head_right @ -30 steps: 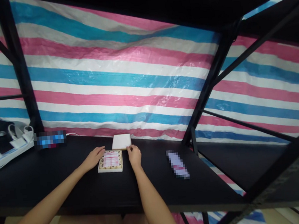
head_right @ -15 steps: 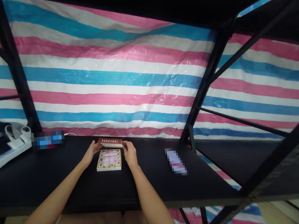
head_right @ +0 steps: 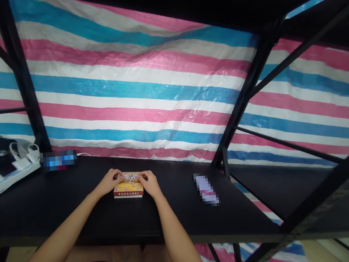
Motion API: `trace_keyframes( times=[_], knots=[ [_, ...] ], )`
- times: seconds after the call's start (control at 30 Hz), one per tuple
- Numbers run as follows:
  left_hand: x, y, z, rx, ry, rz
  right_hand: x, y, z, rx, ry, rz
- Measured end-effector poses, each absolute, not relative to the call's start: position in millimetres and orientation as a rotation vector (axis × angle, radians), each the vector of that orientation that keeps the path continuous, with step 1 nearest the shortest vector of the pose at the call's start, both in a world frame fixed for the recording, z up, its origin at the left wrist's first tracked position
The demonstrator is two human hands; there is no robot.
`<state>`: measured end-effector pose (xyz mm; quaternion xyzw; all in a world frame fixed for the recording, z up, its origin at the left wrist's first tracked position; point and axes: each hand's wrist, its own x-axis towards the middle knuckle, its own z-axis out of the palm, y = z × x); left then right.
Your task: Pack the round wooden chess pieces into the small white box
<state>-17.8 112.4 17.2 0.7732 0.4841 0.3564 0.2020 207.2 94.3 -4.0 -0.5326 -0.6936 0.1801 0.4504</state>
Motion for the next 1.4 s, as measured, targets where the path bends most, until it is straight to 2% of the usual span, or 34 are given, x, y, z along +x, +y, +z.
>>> trace_keyframes(
  times=[0.27,0.47,0.8,0.97,1.17,1.4],
  knots=[
    [-16,100,14,2.168,1.62,0.91,205,87,-3,-1.507,-1.717,0.39],
    [-14,103,15,2.058,1.604,0.932,200,89,-2,-1.537,-1.673,0.459],
    [-3,109,11,1.721,1.079,1.141,192,96,-4,-1.162,-1.453,0.882],
    [-10,110,17,1.724,0.89,1.212,197,92,-4,-0.942,-1.532,1.044],
    [-24,112,14,2.073,0.836,1.147,203,88,1,-1.043,-1.693,0.611],
    [-21,103,24,2.311,0.742,1.381,207,79,12,-0.792,-1.746,0.066]
  ],
)
